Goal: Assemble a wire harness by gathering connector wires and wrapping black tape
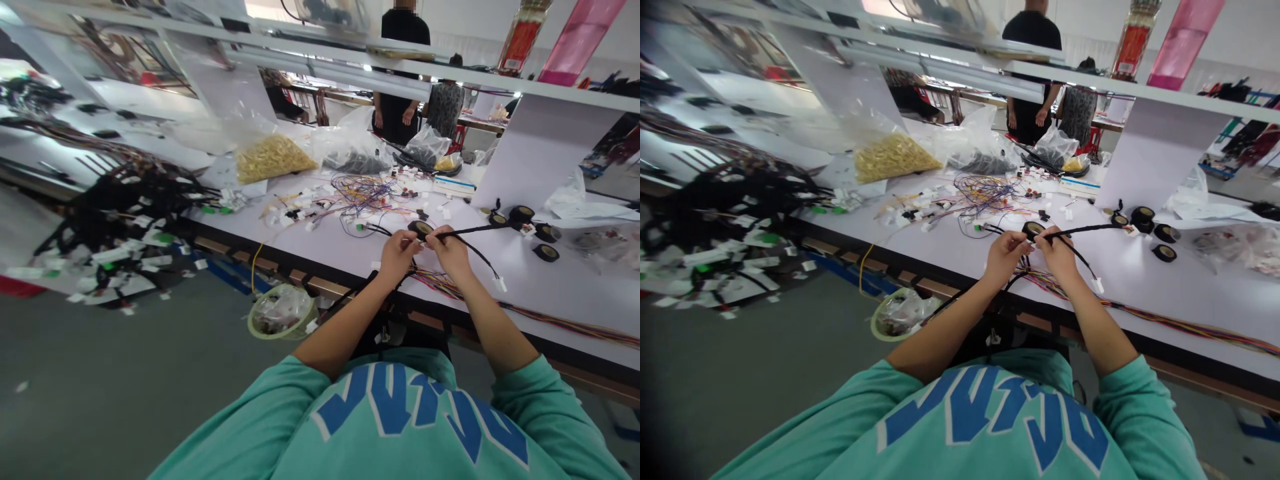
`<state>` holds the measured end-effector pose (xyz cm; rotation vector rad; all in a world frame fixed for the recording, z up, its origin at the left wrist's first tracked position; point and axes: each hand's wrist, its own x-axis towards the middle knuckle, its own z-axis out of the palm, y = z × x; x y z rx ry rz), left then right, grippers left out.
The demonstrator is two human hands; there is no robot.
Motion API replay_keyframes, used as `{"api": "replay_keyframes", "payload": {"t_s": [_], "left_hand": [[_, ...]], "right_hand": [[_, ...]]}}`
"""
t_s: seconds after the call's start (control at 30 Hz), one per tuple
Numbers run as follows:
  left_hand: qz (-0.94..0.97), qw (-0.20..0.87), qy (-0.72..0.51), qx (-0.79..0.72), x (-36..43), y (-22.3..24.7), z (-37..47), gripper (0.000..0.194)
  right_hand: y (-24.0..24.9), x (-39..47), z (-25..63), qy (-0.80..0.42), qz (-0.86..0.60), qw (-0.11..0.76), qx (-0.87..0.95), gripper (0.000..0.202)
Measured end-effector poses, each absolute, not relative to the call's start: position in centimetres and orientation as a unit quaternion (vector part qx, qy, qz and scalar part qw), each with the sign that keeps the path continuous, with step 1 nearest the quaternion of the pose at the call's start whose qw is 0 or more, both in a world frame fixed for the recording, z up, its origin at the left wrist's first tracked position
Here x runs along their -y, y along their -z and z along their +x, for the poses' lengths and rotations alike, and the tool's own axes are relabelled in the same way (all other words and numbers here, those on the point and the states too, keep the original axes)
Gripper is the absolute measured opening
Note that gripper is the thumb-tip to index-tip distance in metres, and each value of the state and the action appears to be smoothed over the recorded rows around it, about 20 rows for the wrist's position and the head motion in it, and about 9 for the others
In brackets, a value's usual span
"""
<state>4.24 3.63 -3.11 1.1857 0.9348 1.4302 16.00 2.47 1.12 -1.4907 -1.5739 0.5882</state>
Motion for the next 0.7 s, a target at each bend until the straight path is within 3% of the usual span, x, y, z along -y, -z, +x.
{"api": "replay_keyframes", "payload": {"t_s": [0.13,0.2,0.27,0.33,0.43,0.6,0.7], "left_hand": [[0.422,0.71,-0.472,-0.308,-4.8,2.3,3.5,0.043],[0.438,0.756,-0.405,-0.27,-5.2,2.2,3.4,0.048],[0.483,0.708,-0.433,-0.279,-4.9,2.5,3.5,0.049],[0.572,0.594,-0.474,-0.307,-4.0,3.0,3.5,0.05],[0.695,0.473,-0.443,-0.313,-2.9,3.9,3.3,0.062],[0.643,0.444,-0.506,-0.366,-3.3,4.1,3.8,0.015],[0.619,0.388,-0.537,-0.421,-3.4,3.9,4.8,0.012]], "right_hand": [[-0.5,-2.5,15.8,-0.288,-0.566,0.468,0.614,0.016],[0.0,-2.8,15.7,-0.35,-0.551,0.488,0.579,0.021],[0.4,-3.3,15.9,-0.357,-0.568,0.505,0.544,0.021],[0.5,-3.9,16.4,-0.319,-0.602,0.503,0.532,0.02],[-0.1,-4.1,17.4,-0.252,-0.63,0.477,0.558,0.02],[-1.2,-2.9,17.1,-0.292,-0.58,0.439,0.622,0.022],[-0.8,-2.7,16.6,-0.353,-0.574,0.394,0.625,0.021]]}}
